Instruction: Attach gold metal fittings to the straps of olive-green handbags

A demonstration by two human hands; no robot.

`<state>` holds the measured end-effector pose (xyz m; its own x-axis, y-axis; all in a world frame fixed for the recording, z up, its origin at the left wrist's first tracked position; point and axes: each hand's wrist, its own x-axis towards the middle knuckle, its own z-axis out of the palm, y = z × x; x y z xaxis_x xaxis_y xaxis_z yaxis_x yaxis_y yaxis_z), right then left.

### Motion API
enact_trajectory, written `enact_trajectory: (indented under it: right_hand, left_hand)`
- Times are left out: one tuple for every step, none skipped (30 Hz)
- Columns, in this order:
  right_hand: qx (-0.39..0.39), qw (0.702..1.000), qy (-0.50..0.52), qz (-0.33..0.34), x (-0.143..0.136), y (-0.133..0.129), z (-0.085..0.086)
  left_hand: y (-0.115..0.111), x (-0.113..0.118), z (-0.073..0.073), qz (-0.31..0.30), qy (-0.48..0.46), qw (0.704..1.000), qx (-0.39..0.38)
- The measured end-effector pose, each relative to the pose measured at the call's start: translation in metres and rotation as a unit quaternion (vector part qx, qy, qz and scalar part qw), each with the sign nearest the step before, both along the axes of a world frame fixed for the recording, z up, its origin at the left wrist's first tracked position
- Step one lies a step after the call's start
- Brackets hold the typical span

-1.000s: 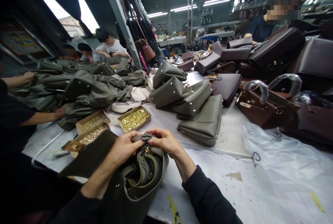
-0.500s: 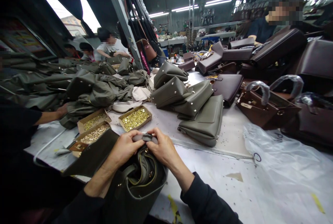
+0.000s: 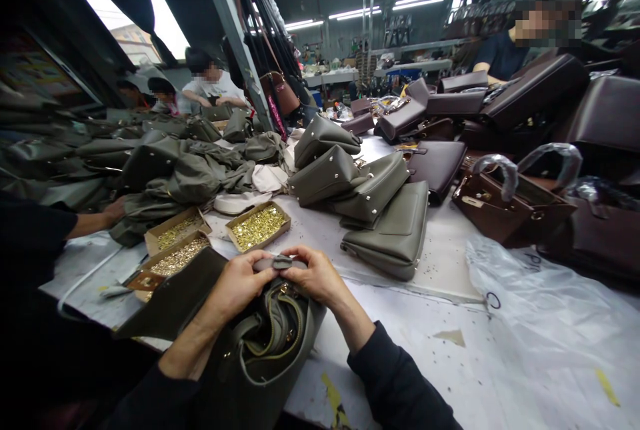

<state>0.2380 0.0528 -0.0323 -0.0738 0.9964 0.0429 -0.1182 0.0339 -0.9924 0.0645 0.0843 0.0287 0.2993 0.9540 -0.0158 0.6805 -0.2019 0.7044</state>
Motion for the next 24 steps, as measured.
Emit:
enact_trajectory:
  right_hand:
    - [-0.006,1.0,0.005,-0.004,0.0,0.0,0.0]
    - [-0.012,1.0,0.011,-0.006,-0.001,0.001,0.0]
    - [-0.022,0.999,0.024,-0.003,-0.001,0.001,0.0]
    - [-0.033,0.999,0.042,0.004,-0.001,0.002,0.001]
    - [-0.044,0.997,0.063,0.015,-0.001,0.003,0.002]
    - [-0.055,0.995,0.082,0.028,-0.001,0.004,0.002]
    - [-0.064,0.993,0.096,0.039,0.0,0.005,0.003]
    - [-0.071,0.991,0.106,0.046,0.001,0.006,0.003]
    - [-0.076,0.99,0.111,0.052,0.001,0.007,0.004]
    - [-0.08,0.989,0.115,0.057,0.002,0.007,0.004]
    - [-0.083,0.988,0.118,0.061,0.002,0.008,0.005]
    - [-0.084,0.987,0.12,0.064,0.002,0.009,0.005]
    - [-0.085,0.987,0.12,0.066,0.002,0.009,0.006]
    - [-0.085,0.987,0.12,0.066,0.001,0.009,0.006]
    - [-0.083,0.987,0.117,0.067,0.001,0.009,0.006]
    - [-0.079,0.988,0.113,0.065,0.0,0.01,0.006]
    - [-0.073,0.99,0.107,0.061,-0.001,0.01,0.006]
    - [-0.066,0.991,0.101,0.056,-0.002,0.01,0.006]
    - [-0.058,0.992,0.095,0.051,-0.003,0.011,0.006]
    - [-0.05,0.994,0.09,0.047,-0.003,0.011,0.006]
    - [-0.043,0.994,0.087,0.046,-0.004,0.012,0.006]
    - [-0.037,0.995,0.085,0.047,-0.005,0.012,0.006]
    - [-0.031,0.995,0.083,0.05,-0.006,0.013,0.006]
    - [-0.026,0.995,0.081,0.053,-0.006,0.014,0.006]
  left_hand:
    - [0.0,0.0,0.001,-0.001,-0.005,1.0,-0.003]
    - [0.0,0.0,0.002,-0.004,-0.012,1.0,-0.011]
    - [0.001,0.0,0.004,-0.009,-0.021,0.999,-0.026]
    - [0.001,-0.001,0.006,-0.015,-0.03,0.998,-0.045]
    - [0.001,-0.001,0.007,-0.021,-0.037,0.997,-0.066]
    - [0.001,-0.001,0.009,-0.027,-0.042,0.995,-0.086]
    - [0.002,-0.002,0.01,-0.03,-0.045,0.993,-0.101]
    - [0.002,-0.002,0.01,-0.032,-0.046,0.992,-0.111]
    - [0.003,-0.002,0.01,-0.033,-0.046,0.991,-0.118]
    - [0.004,-0.002,0.01,-0.032,-0.049,0.991,-0.124]
    - [0.005,-0.002,0.009,-0.029,-0.056,0.989,-0.13]
    - [0.007,-0.002,0.008,-0.025,-0.067,0.988,-0.14]
    - [0.008,-0.002,0.007,-0.019,-0.081,0.985,-0.153]
    - [0.01,-0.002,0.007,-0.011,-0.098,0.98,-0.172]
    - [0.012,-0.002,0.006,-0.005,-0.115,0.974,-0.194]
    - [0.015,-0.003,0.006,0.0,-0.13,0.968,-0.216]
    - [0.017,-0.003,0.005,0.003,-0.141,0.962,-0.235]
    - [0.02,-0.004,0.005,0.004,-0.15,0.956,-0.251]
    - [0.023,-0.005,0.005,0.003,-0.156,0.952,-0.262]
    - [0.025,-0.006,0.005,0.003,-0.161,0.949,-0.27]
    - [0.028,-0.007,0.004,0.003,-0.165,0.947,-0.276]
    - [0.03,-0.009,0.004,0.004,-0.17,0.944,-0.283]
    - [0.033,-0.011,0.003,0.003,-0.176,0.94,-0.291]
    - [0.035,-0.013,0.002,0.003,-0.184,0.936,-0.3]
